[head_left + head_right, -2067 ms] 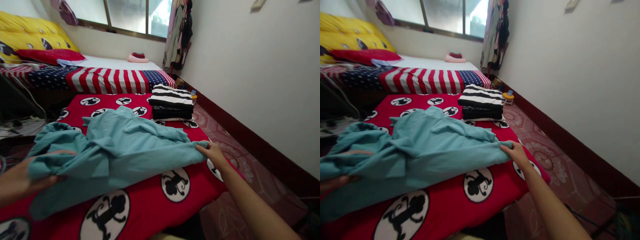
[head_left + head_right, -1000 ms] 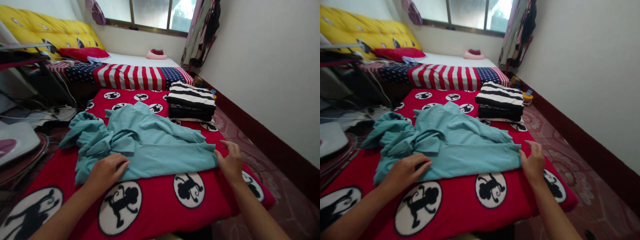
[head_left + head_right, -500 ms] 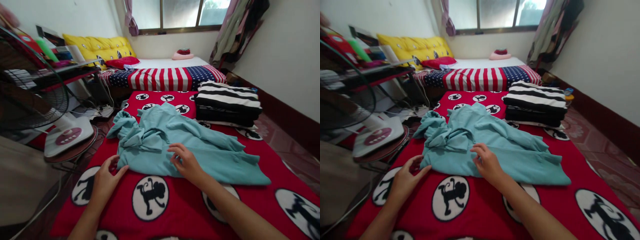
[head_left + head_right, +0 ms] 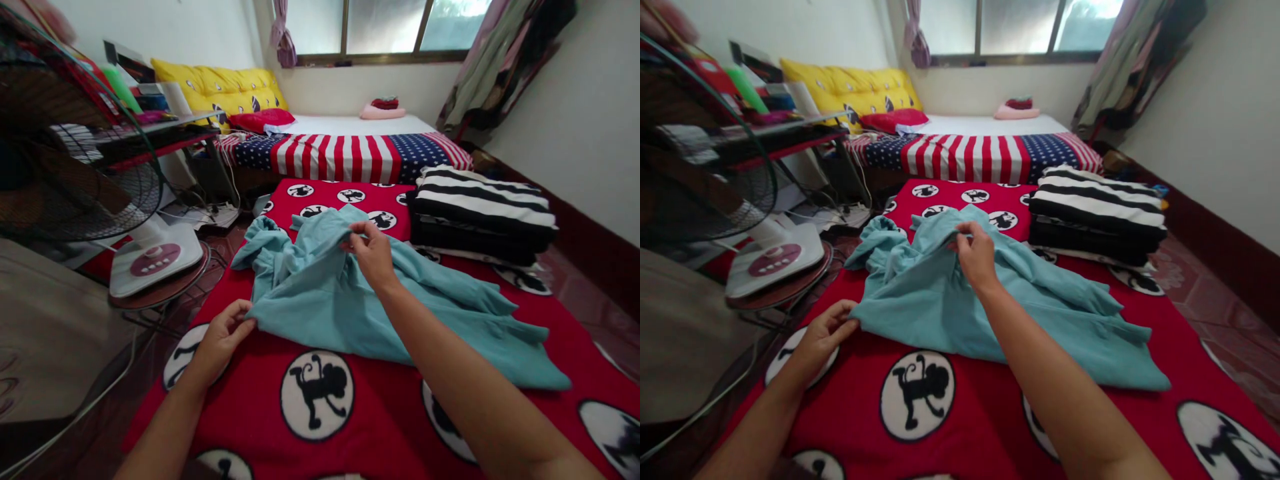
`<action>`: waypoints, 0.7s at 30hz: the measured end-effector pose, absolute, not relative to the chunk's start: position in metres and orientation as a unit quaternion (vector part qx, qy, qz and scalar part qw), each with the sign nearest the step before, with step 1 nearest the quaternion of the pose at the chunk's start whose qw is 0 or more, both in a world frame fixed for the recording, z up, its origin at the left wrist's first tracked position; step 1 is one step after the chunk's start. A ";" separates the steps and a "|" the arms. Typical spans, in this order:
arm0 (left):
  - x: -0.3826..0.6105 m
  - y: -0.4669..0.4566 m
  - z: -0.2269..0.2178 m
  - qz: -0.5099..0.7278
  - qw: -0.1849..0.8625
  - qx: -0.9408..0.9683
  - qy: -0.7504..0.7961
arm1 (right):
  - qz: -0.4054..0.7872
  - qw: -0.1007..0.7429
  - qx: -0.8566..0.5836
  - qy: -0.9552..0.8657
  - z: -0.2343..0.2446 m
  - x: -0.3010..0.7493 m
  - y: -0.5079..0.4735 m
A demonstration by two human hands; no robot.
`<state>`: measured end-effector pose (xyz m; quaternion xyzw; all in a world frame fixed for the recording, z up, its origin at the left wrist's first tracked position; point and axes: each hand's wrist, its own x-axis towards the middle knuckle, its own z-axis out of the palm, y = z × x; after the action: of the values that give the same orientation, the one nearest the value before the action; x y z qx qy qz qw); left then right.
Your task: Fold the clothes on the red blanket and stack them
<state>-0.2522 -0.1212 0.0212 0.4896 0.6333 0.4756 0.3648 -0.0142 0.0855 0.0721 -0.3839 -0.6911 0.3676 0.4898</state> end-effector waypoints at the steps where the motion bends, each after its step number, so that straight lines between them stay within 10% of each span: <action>1: -0.254 -0.120 0.021 0.461 0.382 0.488 0.635 | 0.383 0.525 -0.384 -0.656 0.072 -0.010 0.093; 11: -0.229 -0.084 0.036 0.226 0.194 0.562 0.772 | 0.198 0.252 -0.540 -0.778 0.021 0.053 0.042; 21: -0.229 -0.078 0.020 0.440 0.291 0.442 0.726 | 0.177 0.194 -0.532 -0.805 0.036 0.059 0.019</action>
<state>-0.2293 -0.0784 0.0199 0.4420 0.7256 0.4398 0.2912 0.0592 0.0194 0.0356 -0.5317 -0.8051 0.1773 0.1942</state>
